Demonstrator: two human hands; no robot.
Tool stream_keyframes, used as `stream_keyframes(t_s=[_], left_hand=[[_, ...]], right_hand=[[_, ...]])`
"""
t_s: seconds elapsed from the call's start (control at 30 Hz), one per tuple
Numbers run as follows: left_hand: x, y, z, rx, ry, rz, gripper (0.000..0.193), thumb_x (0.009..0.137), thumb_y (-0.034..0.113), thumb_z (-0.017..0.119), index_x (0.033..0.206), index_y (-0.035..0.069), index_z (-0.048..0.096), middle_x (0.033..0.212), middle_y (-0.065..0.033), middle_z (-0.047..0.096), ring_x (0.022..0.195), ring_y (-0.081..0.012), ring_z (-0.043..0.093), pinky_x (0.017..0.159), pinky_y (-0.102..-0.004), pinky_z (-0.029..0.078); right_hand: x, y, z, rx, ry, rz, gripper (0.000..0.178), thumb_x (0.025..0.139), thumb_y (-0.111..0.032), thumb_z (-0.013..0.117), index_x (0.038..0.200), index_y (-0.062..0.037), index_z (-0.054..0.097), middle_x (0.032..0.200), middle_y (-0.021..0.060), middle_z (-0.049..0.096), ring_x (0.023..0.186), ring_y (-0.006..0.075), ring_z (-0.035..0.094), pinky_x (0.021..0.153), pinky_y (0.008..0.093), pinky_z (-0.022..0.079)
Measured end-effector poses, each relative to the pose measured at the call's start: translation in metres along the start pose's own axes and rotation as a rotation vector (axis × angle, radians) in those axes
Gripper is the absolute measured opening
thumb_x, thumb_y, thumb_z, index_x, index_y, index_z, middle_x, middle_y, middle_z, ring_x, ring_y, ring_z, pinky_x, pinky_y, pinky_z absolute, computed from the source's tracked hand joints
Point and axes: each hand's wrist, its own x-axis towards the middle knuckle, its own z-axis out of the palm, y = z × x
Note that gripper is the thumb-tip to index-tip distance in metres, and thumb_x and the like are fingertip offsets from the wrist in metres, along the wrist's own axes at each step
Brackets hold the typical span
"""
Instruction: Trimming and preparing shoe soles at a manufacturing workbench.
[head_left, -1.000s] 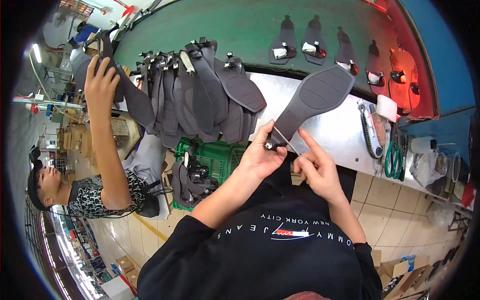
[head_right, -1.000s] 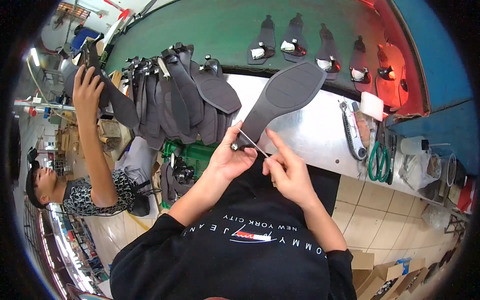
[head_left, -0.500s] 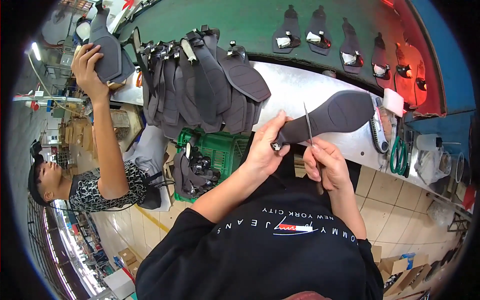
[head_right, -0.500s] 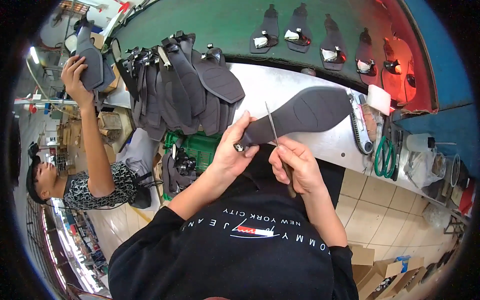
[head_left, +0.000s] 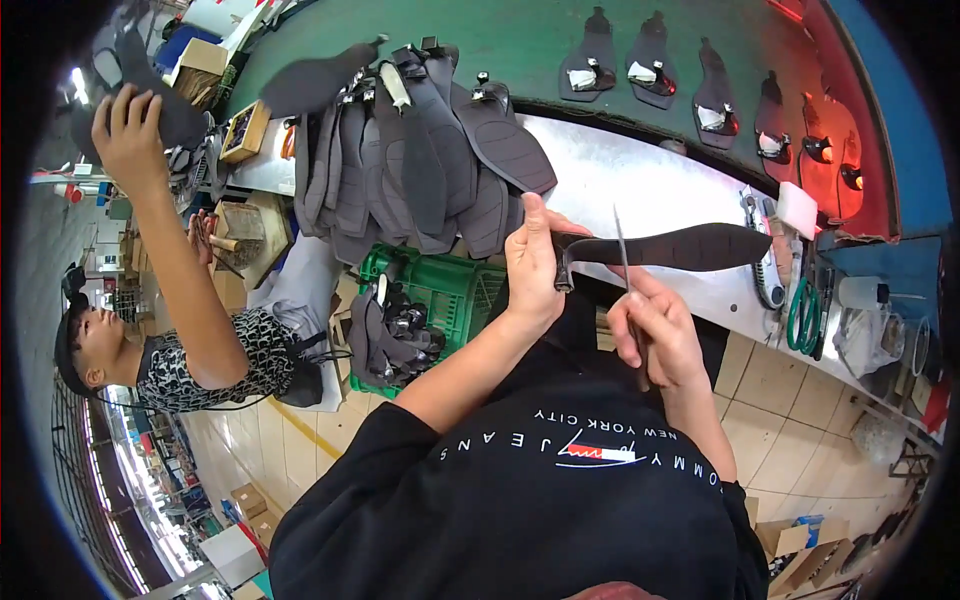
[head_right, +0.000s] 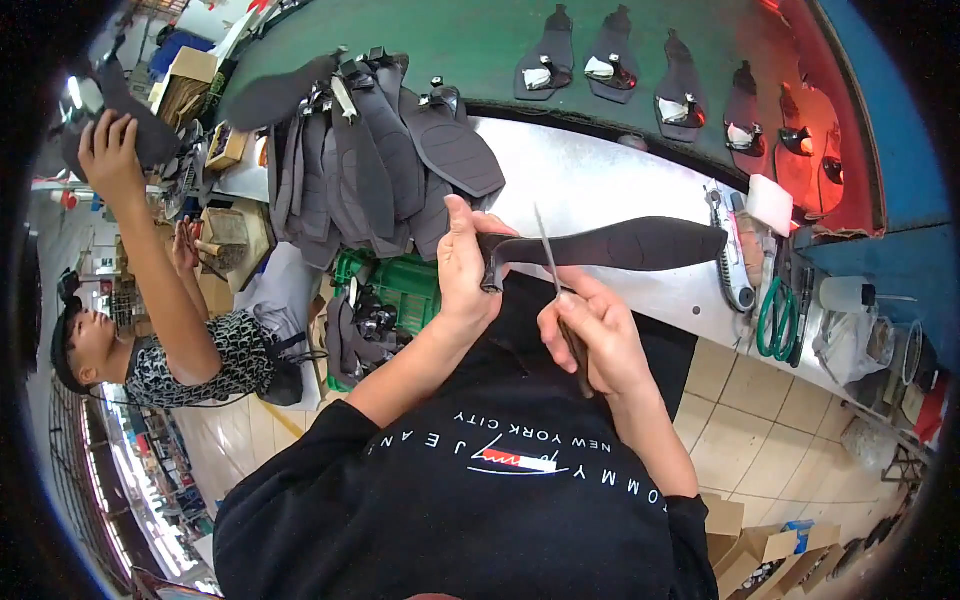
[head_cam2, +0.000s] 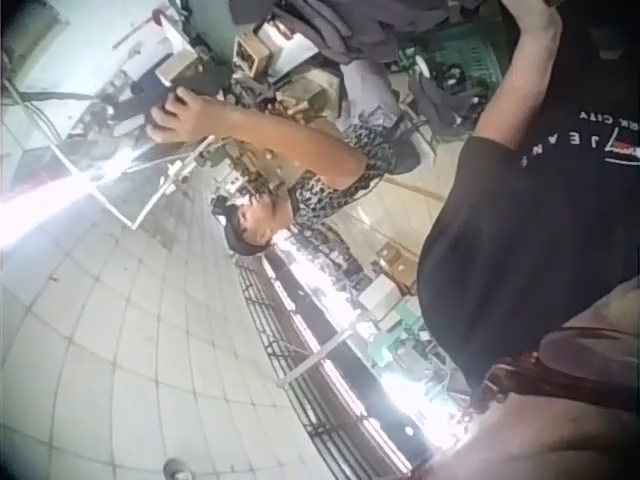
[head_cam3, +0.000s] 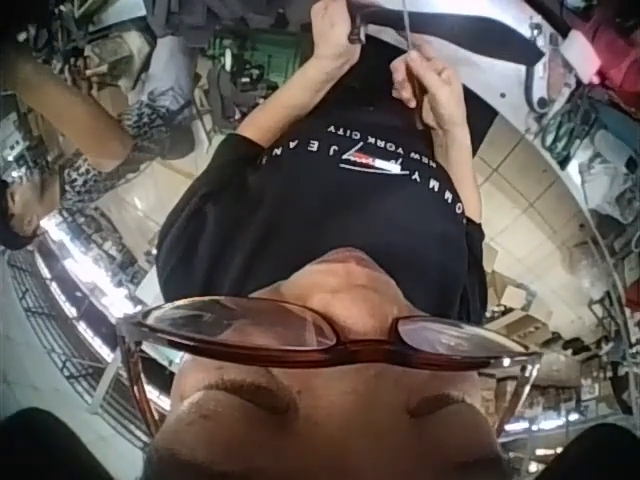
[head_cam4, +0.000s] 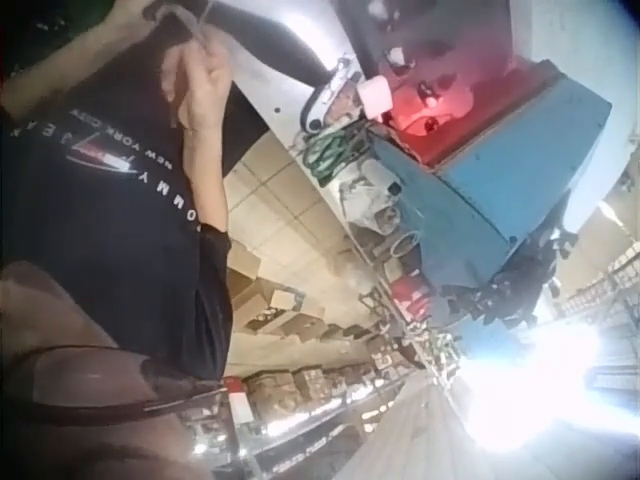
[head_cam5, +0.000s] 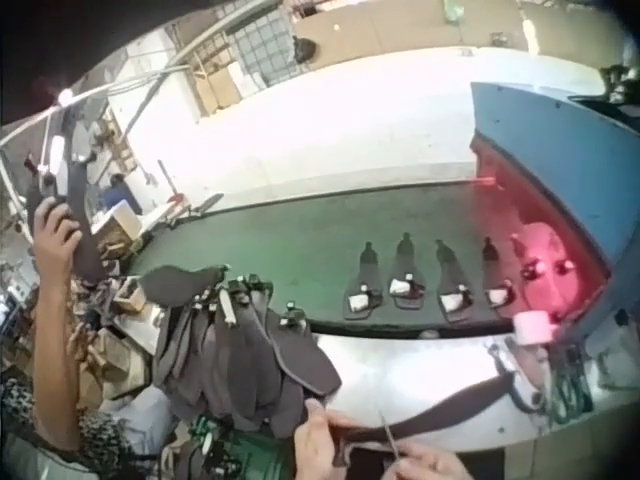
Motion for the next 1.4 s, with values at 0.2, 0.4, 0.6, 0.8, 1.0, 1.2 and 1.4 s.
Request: stream_keyframes(t_s=[0.2, 0.4, 0.6, 0.8, 1.0, 1.2, 1.4], left_hand=[[-0.001, 0.016, 0.005, -0.014, 0.024, -0.062, 0.069, 0.099, 0.058, 0.034, 0.066, 0.004, 0.059, 0.067, -0.0063, 0.062, 0.058, -0.0113, 0.056, 0.051, -0.025, 0.042], [-0.002, 0.019, 0.005, -0.061, -0.026, -0.17, 0.07, 0.097, 0.064, 0.033, 0.065, 0.006, 0.057, 0.065, -0.0054, 0.06, 0.052, -0.0114, 0.052, 0.047, -0.0243, 0.038], [0.014, 0.009, 0.002, -0.585, 0.1, -0.669, 0.054, 0.081, 0.068, 0.059, 0.081, 0.014, 0.062, 0.077, 0.0009, 0.062, 0.07, -0.0137, 0.056, 0.053, -0.0243, 0.04], [0.003, 0.007, 0.006, -0.765, -0.017, -0.807, 0.05, 0.078, 0.064, 0.066, 0.091, 0.016, 0.064, 0.083, -0.0006, 0.063, 0.078, -0.0173, 0.058, 0.072, -0.0325, 0.045], [0.013, -0.007, 0.004, -0.686, -0.109, -0.755, 0.051, 0.081, 0.065, 0.064, 0.085, 0.014, 0.061, 0.073, -0.0011, 0.056, 0.07, -0.0188, 0.053, 0.069, -0.0336, 0.044], [0.028, -0.006, 0.007, -0.73, 0.163, -0.806, 0.052, 0.082, 0.062, 0.064, 0.091, 0.011, 0.063, 0.081, -0.0035, 0.061, 0.075, -0.0194, 0.055, 0.071, -0.0356, 0.047], [-0.001, -0.001, 0.03, -0.449, -0.141, -0.645, 0.049, 0.095, 0.046, 0.058, 0.131, 0.013, 0.052, 0.121, -0.0067, 0.059, 0.107, -0.0224, 0.056, 0.097, -0.0442, 0.046]], right_hand=[[0.004, 0.016, 0.004, -1.231, 0.266, -0.655, 0.015, 0.089, 0.002, 0.056, 0.102, 0.0022, 0.065, 0.072, 0.0093, 0.063, 0.058, 0.016, 0.06, 0.053, 0.0267, 0.047], [0.002, 0.021, 0.017, -1.257, 0.209, -0.617, 0.009, 0.087, 0.004, 0.058, 0.095, 0.0025, 0.061, 0.081, 0.0141, 0.067, 0.061, 0.0263, 0.064, 0.057, 0.0315, 0.05], [-0.002, 0.028, 0.026, -1.277, 0.084, -0.794, 0.011, 0.081, 0.006, 0.059, 0.091, 0.0014, 0.063, 0.076, 0.0132, 0.064, 0.064, 0.0247, 0.064, 0.059, 0.0312, 0.05], [0.002, 0.016, 0.008, -1.383, 0.368, -0.723, 0.001, 0.088, 0.0, 0.059, 0.088, -0.0007, 0.059, 0.073, 0.0147, 0.06, 0.06, 0.0317, 0.06, 0.055, 0.0379, 0.047], [0.005, 0.025, 0.013, -1.347, 0.298, -0.661, 0.003, 0.087, 0.0, 0.059, 0.087, -0.0007, 0.056, 0.073, 0.0162, 0.057, 0.062, 0.0354, 0.058, 0.055, 0.0393, 0.046], [-0.002, 0.04, 0.014, -1.284, 0.096, -0.758, 0.018, 0.082, 0.0, 0.062, 0.1, -0.0049, 0.062, 0.081, 0.0096, 0.065, 0.068, 0.0256, 0.065, 0.059, 0.0324, 0.051], [0.007, 0.02, 0.003, -0.767, 0.235, -0.383, 0.052, 0.095, -0.002, 0.048, 0.146, -0.008, 0.038, 0.069, 0.0027, 0.057, 0.051, 0.0066, 0.048, 0.051, 0.0192, 0.037]])
